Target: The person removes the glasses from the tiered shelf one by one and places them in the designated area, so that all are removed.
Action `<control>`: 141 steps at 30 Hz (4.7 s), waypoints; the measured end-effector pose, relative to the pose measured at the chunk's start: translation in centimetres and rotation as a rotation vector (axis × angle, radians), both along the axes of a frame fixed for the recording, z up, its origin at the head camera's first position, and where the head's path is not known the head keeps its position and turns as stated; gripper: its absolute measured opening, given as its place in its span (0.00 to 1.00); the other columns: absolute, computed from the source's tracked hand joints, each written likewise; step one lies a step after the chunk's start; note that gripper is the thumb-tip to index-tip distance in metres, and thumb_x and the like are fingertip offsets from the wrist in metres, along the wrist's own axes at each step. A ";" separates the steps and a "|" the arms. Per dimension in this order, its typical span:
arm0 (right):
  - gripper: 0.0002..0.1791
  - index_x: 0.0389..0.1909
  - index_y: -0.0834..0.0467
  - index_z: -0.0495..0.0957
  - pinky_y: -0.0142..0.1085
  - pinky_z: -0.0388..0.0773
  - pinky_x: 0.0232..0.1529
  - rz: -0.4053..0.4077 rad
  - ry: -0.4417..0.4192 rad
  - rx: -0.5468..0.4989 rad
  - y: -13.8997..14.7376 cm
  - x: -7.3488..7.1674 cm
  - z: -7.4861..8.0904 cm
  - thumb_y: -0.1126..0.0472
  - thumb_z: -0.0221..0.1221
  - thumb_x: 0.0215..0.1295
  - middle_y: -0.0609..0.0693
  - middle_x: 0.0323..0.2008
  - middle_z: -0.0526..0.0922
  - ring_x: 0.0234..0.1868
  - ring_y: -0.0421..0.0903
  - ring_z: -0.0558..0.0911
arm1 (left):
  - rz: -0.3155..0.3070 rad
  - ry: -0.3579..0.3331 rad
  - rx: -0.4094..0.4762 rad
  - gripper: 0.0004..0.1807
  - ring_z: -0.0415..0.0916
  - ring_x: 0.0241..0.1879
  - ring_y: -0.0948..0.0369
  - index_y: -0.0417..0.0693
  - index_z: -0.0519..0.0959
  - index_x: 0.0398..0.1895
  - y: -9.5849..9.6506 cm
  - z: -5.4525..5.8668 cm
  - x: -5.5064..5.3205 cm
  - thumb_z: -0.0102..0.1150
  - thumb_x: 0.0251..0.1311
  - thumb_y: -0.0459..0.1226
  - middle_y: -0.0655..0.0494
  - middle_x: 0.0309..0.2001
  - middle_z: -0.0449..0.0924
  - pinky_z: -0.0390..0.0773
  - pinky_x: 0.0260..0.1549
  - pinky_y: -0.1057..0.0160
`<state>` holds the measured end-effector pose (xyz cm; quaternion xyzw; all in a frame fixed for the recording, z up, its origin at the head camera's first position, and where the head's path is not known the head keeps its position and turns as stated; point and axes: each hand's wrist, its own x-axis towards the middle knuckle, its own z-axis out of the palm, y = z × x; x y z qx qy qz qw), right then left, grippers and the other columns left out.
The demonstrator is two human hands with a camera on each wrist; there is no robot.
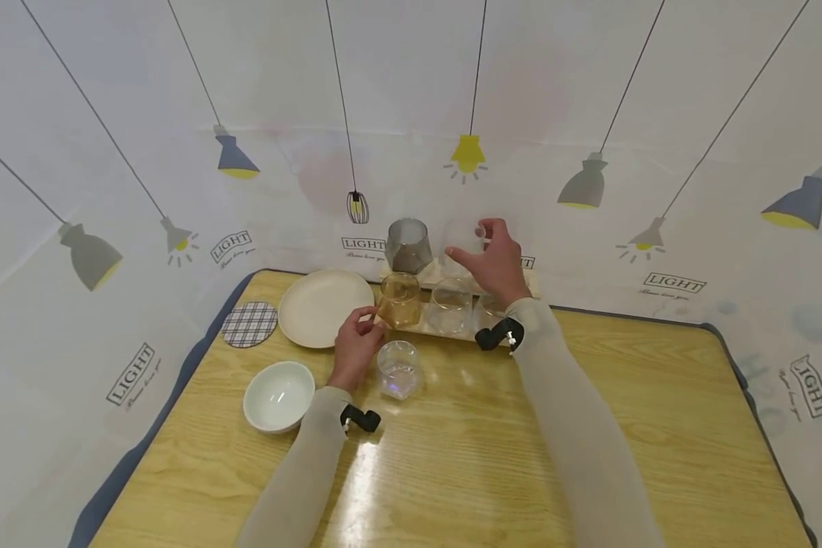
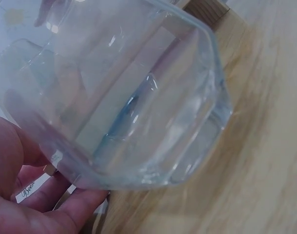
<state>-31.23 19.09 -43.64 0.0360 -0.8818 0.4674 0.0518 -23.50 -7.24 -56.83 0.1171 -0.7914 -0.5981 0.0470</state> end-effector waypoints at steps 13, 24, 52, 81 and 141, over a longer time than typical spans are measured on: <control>0.49 0.74 0.54 0.64 0.55 0.76 0.67 -0.037 0.154 -0.068 0.6 4.2 3.1 0.35 0.73 0.59 0.51 0.70 0.77 0.69 0.58 0.77 | 0.005 0.022 0.033 0.17 0.88 0.46 0.55 0.57 0.84 0.59 -0.3 0.1 0.0 0.67 0.68 0.40 0.48 0.49 0.91 0.83 0.51 0.54; 0.41 0.71 0.54 0.68 0.54 0.85 0.57 0.069 0.206 -0.089 0.4 10.2 3.4 0.49 0.76 0.62 0.47 0.66 0.81 0.64 0.50 0.82 | 0.008 0.028 0.030 0.17 0.88 0.44 0.55 0.58 0.84 0.59 0.0 0.0 0.0 0.67 0.67 0.39 0.48 0.48 0.91 0.84 0.48 0.55; 0.42 0.69 0.57 0.70 0.52 0.88 0.51 0.204 0.055 -0.050 0.3 16.7 -7.8 0.53 0.79 0.57 0.59 0.64 0.79 0.67 0.60 0.78 | -0.032 0.098 0.001 0.17 0.88 0.51 0.50 0.54 0.83 0.60 -0.3 -0.5 0.1 0.66 0.69 0.38 0.44 0.48 0.91 0.84 0.55 0.49; 0.46 0.73 0.58 0.67 0.55 0.84 0.58 0.228 0.022 0.048 0.2 17.2 -9.3 0.46 0.77 0.60 0.61 0.70 0.76 0.70 0.62 0.76 | -0.052 0.071 0.026 0.18 0.88 0.51 0.50 0.55 0.82 0.61 -0.3 -0.5 0.1 0.66 0.70 0.40 0.45 0.49 0.90 0.84 0.55 0.49; 0.50 0.74 0.55 0.67 0.53 0.78 0.67 0.135 0.021 0.044 -6.6 -1.7 -0.3 0.39 0.77 0.57 0.56 0.70 0.77 0.68 0.57 0.78 | -0.070 0.072 0.018 0.17 0.86 0.56 0.49 0.54 0.82 0.60 0.3 -0.7 0.0 0.66 0.70 0.39 0.44 0.51 0.90 0.82 0.59 0.46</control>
